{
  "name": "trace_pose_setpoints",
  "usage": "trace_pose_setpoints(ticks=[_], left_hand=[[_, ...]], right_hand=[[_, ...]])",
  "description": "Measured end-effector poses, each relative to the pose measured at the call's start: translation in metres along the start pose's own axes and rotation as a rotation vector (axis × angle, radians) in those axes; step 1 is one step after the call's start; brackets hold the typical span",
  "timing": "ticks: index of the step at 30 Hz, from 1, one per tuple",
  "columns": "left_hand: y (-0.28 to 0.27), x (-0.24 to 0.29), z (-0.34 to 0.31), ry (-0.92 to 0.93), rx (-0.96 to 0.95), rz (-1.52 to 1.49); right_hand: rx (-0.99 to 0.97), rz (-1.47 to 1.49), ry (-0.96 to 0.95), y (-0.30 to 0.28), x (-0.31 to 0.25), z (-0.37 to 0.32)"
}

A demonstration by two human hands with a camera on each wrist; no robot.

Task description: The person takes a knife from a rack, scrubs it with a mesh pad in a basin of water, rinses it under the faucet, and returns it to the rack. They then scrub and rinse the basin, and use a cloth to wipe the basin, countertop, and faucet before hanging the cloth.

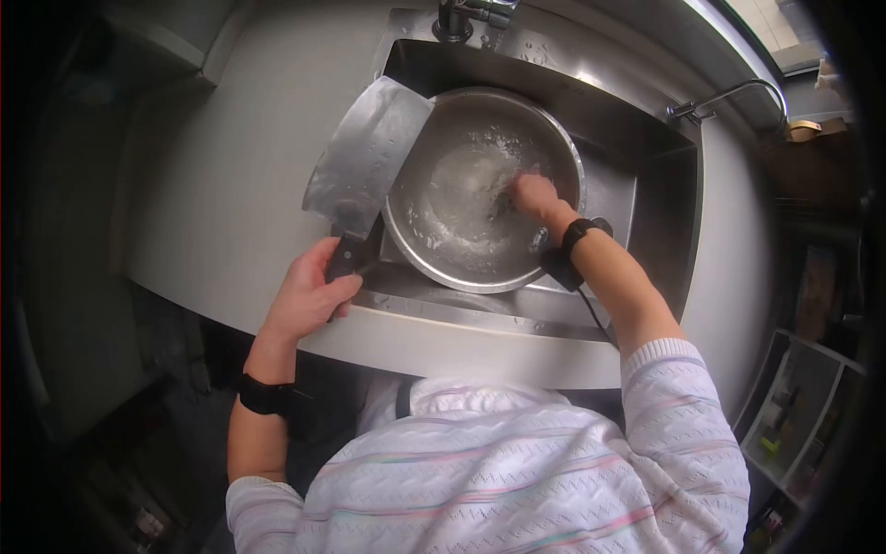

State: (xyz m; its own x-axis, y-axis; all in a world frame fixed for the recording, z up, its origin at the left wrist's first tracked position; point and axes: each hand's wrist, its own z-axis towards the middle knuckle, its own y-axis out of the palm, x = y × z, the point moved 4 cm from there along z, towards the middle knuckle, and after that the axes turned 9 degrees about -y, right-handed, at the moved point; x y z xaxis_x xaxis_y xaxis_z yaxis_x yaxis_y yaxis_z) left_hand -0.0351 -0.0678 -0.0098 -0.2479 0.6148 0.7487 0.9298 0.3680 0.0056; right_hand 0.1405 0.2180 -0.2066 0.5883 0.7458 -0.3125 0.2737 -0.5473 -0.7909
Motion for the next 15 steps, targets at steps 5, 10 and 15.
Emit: trace_pose_setpoints(ticks=[5,10,15], left_hand=[[0.059,-0.008,0.045,-0.061,0.032,0.27],[0.082,-0.028,0.078,-0.109,0.037,0.397],[0.107,-0.019,0.08,-0.12,-0.022,0.332]], right_hand=[[0.075,0.641,-0.027,0.01,-0.006,-0.016],[0.278,0.931,-0.148,-0.049,-0.047,-0.059],[0.716,0.504,-0.564,-0.042,-0.1,-0.06]])
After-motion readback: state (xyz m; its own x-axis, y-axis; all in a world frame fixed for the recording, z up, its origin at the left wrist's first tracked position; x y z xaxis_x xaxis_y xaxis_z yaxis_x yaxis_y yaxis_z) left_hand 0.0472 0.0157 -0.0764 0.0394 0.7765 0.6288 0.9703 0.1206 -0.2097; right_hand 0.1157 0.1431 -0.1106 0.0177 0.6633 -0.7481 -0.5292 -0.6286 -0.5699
